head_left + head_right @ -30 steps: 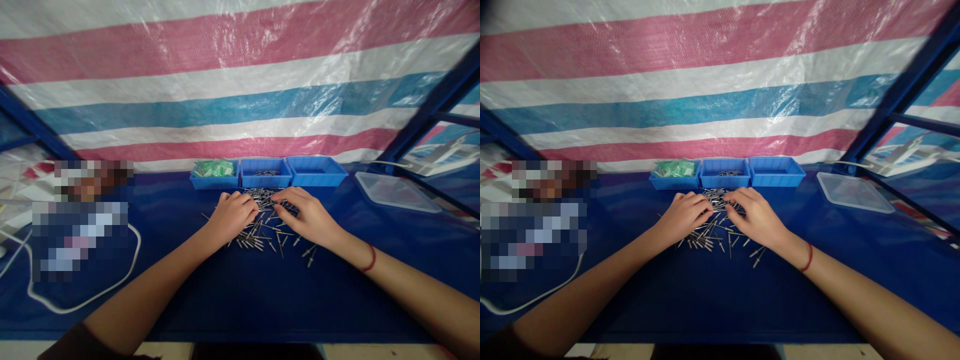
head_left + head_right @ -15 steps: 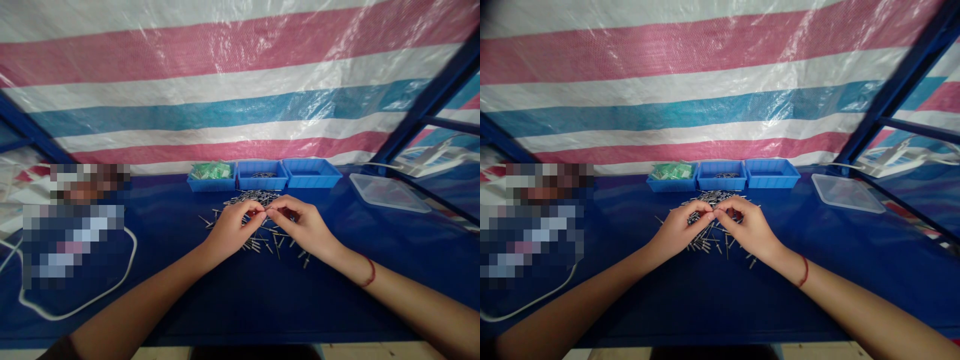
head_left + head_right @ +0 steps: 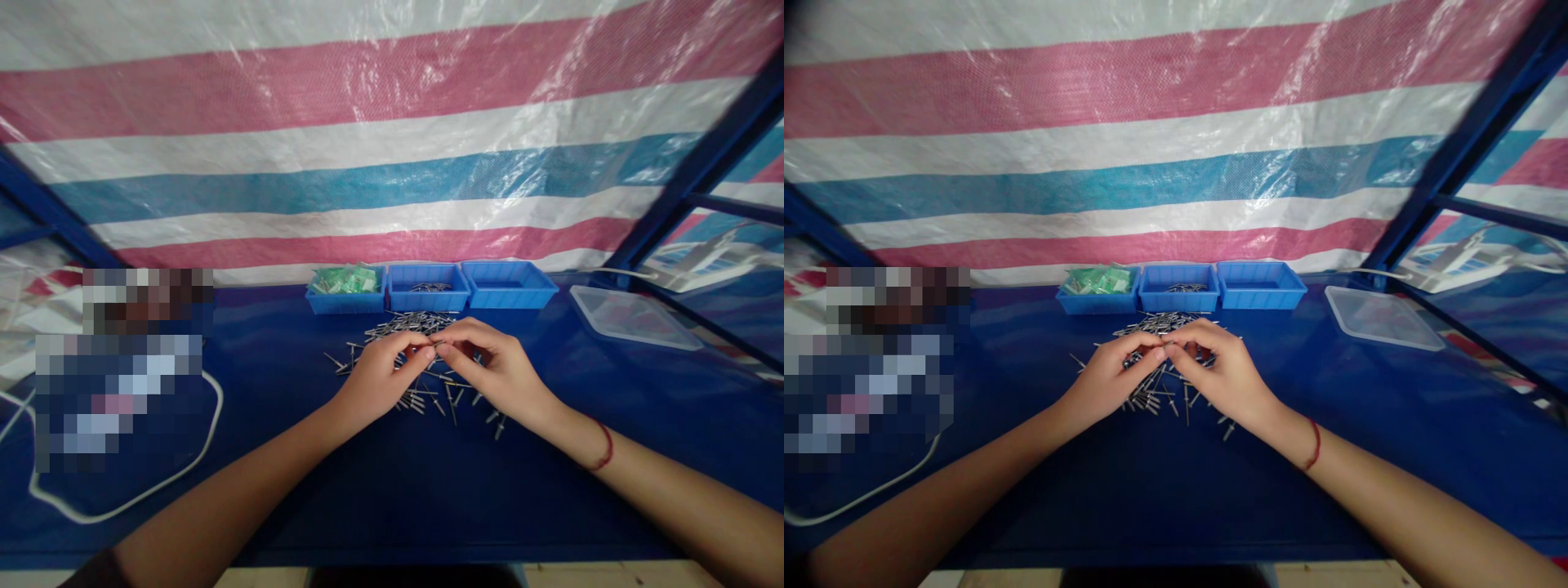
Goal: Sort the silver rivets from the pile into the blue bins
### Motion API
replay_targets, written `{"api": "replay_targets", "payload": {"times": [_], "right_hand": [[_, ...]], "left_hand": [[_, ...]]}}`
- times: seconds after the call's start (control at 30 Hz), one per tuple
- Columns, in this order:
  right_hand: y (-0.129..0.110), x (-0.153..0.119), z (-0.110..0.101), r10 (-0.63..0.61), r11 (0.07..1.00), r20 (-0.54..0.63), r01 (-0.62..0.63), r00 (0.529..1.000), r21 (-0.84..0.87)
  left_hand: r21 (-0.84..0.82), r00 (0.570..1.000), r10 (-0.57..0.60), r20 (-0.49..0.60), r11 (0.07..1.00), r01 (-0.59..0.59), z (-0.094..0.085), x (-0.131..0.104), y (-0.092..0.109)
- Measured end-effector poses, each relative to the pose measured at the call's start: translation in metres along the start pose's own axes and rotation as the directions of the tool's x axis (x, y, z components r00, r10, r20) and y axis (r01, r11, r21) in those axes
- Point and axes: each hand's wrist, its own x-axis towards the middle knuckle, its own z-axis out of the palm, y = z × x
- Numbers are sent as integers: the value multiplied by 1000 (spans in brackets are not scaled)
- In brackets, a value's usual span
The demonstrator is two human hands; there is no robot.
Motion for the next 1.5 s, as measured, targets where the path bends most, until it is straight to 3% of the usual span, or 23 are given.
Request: {"api": "replay_targets", "payload": {"times": [0.3, 0.57, 0.77, 0.87, 0.97, 1.07, 1.3, 1.5], "right_hand": [[3, -1, 1, -1, 999, -49, -1, 999, -40], [8, 4, 0, -58, 992, 94, 68, 994, -102], [34, 46, -15, -139, 905, -94, 88, 986, -416], [51, 69, -20, -172, 810, -83, 93, 982, -578], [61, 81, -19, -138, 709, 3, 101, 990, -698], [60, 76, -17, -119, 683, 43, 113, 992, -722], [56, 35, -29, -145, 714, 165, 219, 976, -665], [72, 27, -28, -27, 820, 119, 90, 993, -565]], "left_hand": [[41, 988, 81, -131, 996, -76, 2, -1, -2], [124, 972, 168, -164, 981, -149, -3, -2, 0], [222, 956, 173, -237, 968, -121, -21, 7, -14], [272, 953, 154, -259, 959, -81, -30, 12, -27], [318, 969, 136, -205, 946, -66, -36, 16, -39], [347, 985, 121, -122, 935, -72, -39, 18, -47], [452, 980, 195, 32, 872, -188, -38, 16, -51], [501, 940, 297, 167, 796, -341, -22, 23, -44]]}}
